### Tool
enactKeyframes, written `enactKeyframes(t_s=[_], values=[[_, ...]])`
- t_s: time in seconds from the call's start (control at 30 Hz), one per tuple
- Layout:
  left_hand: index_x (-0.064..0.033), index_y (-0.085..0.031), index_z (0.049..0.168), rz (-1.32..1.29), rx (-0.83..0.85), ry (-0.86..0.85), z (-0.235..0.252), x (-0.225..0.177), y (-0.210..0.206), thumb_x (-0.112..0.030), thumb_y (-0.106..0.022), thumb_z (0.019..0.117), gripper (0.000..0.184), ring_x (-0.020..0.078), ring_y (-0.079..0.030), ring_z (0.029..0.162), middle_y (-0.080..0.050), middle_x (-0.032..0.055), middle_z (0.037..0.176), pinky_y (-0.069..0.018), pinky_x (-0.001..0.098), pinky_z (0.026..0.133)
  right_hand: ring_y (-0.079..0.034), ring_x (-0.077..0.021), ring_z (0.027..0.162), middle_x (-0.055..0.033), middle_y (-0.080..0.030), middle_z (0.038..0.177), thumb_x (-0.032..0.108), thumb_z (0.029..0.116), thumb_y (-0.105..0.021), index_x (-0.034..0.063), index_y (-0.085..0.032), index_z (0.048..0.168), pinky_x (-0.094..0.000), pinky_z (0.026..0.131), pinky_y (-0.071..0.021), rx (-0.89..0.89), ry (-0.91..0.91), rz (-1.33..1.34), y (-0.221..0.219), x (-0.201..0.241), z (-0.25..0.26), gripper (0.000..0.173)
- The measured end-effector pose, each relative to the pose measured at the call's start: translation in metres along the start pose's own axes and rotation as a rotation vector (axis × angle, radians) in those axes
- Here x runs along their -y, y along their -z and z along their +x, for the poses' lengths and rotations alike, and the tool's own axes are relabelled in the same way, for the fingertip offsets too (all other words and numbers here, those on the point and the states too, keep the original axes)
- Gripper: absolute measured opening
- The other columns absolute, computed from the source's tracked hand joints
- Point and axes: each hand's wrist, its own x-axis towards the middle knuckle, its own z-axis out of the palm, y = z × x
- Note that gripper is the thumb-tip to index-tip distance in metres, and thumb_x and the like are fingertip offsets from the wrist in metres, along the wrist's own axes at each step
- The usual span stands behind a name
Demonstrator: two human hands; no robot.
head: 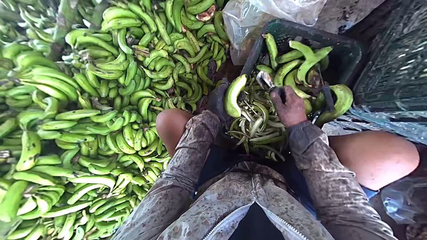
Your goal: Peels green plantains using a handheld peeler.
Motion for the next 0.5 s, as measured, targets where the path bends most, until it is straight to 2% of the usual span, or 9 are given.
enactKeyframes(t_s=[0.1, 0.17, 0.2, 0.27, 0.33, 0.37, 0.4, 0.43, 0.5], values=[[-0.007, -0.06, 0.123, 0.069, -0.087, -0.065, 0.014, -0.003, -0.004, -0.04, -0.038, 0.1103, 0.041, 0.0188, -0.067, 0.088, -0.067, 0.0098, 0.1, -0.0592, 0.0389, 0.078, -0.071, -0.0357, 0.1, -0.0214, -0.07, 0.112, 0.036, 0.1019, -0.062, -0.0009, -0.065, 0.122, -0.0583, 0.09, -0.0573, 0.087, 0.295, 0.074, -0.026, 0.012, -0.028, 0.042], [-0.0087, -0.06, 0.13, 0.183, -0.088, -0.036, 0.011, -0.002, -0.014, -0.041, -0.041, 0.1097, 0.042, 0.0172, -0.067, 0.096, -0.067, 0.0092, 0.109, -0.0583, 0.0387, 0.085, -0.072, -0.038, 0.098, -0.0215, -0.07, 0.114, 0.04, 0.1016, -0.062, 0.0005, -0.066, 0.119, -0.0603, 0.084, -0.058, 0.123, 0.342, 0.018, -0.033, 0.022, -0.025, 0.043], [-0.0095, -0.058, 0.134, 0.251, -0.058, -0.04, 0.006, -0.001, -0.017, -0.041, -0.039, 0.1104, 0.044, 0.0162, -0.066, 0.099, -0.067, 0.0086, 0.114, -0.0576, 0.0381, 0.087, -0.071, -0.0403, 0.101, -0.023, -0.069, 0.117, 0.041, 0.103, -0.06, 0.0006, -0.065, 0.122, -0.0626, 0.086, -0.057, 0.137, 0.291, -0.003, -0.032, 0.024, -0.016, 0.045], [-0.0079, -0.058, 0.133, 0.309, 0.044, -0.12, -0.002, 0.007, -0.016, -0.038, -0.034, 0.1117, 0.044, 0.0166, -0.067, 0.094, -0.067, 0.0091, 0.11, -0.0596, 0.0373, 0.081, -0.067, -0.0424, 0.11, -0.0251, -0.066, 0.123, 0.042, 0.1057, -0.055, 0.001, -0.061, 0.13, -0.0647, 0.094, -0.0525, 0.126, 0.11, 0.019, -0.02, 0.019, 0.011, 0.048], [-0.0076, -0.053, 0.144, 0.344, 0.169, -0.159, -0.017, 0.009, -0.006, -0.037, -0.031, 0.1127, 0.048, 0.017, -0.066, 0.109, -0.065, 0.0107, 0.126, -0.0576, 0.0378, 0.094, -0.064, -0.0461, 0.116, -0.0285, -0.065, 0.126, 0.046, 0.1074, -0.049, -0.0006, -0.058, 0.134, -0.0677, 0.099, -0.0489, 0.04, -0.109, 0.022, -0.003, 0.007, 0.024, 0.054], [-0.008, -0.052, 0.145, 0.305, 0.189, -0.143, -0.024, 0.005, -0.003, -0.036, -0.031, 0.1127, 0.047, 0.0163, -0.066, 0.108, -0.065, 0.0106, 0.126, -0.0576, 0.0363, 0.094, -0.064, -0.0469, 0.116, -0.0292, -0.065, 0.123, 0.05, 0.1074, -0.047, -0.0011, -0.057, 0.133, -0.0682, 0.098, -0.0484, -0.007, -0.205, 0.012, 0.006, 0.002, 0.027, 0.058], [-0.0084, -0.053, 0.141, 0.186, 0.19, -0.106, -0.026, 0.003, -0.002, -0.035, -0.031, 0.1122, 0.045, 0.0162, -0.067, 0.098, -0.066, 0.0105, 0.118, -0.0593, 0.0344, 0.085, -0.065, -0.0472, 0.113, -0.0295, -0.066, 0.119, 0.052, 0.107, -0.046, -0.0012, -0.057, 0.132, -0.0689, 0.095, -0.0487, -0.052, -0.259, 0.009, 0.013, -0.001, 0.026, 0.06], [-0.0083, -0.055, 0.136, 0.073, 0.177, -0.065, -0.025, 0.001, -0.002, -0.039, -0.03, 0.1115, 0.047, 0.0183, -0.068, 0.085, -0.067, 0.0119, 0.107, -0.0608, 0.035, 0.073, -0.067, -0.0464, 0.109, -0.0287, -0.067, 0.116, 0.052, 0.1065, -0.046, -0.0006, -0.056, 0.132, -0.0681, 0.093, -0.0496, -0.081, -0.262, 0.018, 0.016, -0.002, 0.021, 0.059], [-0.0071, -0.058, 0.131, 0.003, 0.138, -0.015, -0.019, 0.0, -0.002, -0.052, -0.026, 0.1098, 0.059, 0.0225, -0.066, 0.072, -0.066, 0.0148, 0.097, -0.0595, 0.0383, 0.061, -0.069, -0.0411, 0.101, -0.0246, -0.069, 0.109, 0.049, 0.1065, -0.049, 0.0009, -0.056, 0.132, -0.063, 0.09, -0.053, -0.044, -0.125, 0.05, 0.013, 0.002, 0.003, 0.055]])
